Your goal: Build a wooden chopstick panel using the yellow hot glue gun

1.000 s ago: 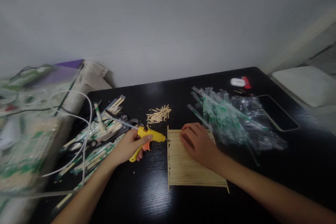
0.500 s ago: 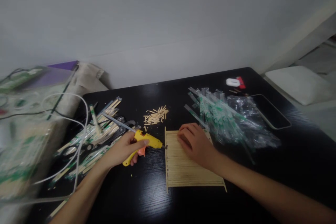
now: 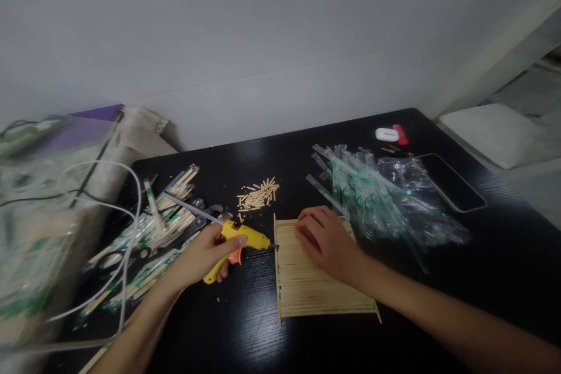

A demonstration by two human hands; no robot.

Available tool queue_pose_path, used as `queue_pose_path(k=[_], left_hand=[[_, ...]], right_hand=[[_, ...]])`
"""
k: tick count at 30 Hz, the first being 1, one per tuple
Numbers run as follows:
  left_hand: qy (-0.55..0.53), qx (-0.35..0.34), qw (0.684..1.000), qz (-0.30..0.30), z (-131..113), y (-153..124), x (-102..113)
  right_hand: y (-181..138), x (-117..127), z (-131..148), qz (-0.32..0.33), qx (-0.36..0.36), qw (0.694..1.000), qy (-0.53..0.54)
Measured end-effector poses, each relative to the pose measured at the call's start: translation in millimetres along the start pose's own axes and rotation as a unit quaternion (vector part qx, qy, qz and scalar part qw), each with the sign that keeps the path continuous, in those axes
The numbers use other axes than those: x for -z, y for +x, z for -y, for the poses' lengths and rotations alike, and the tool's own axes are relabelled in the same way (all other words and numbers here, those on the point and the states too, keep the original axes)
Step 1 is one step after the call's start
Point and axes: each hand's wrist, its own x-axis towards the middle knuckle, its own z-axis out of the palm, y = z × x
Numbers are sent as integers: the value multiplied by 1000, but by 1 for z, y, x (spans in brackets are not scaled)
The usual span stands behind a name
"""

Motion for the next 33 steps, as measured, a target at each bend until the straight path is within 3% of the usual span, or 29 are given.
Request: queue_pose_path(k=[21,33], left_hand=[[-13,5,1000,6,0,-1,-1],[-7,9,1000,-24,10,3,-2]], right_hand=[[-2,-2,-1,9,-10,1000,10],[-1,-1,0,13,-8,1000,10]])
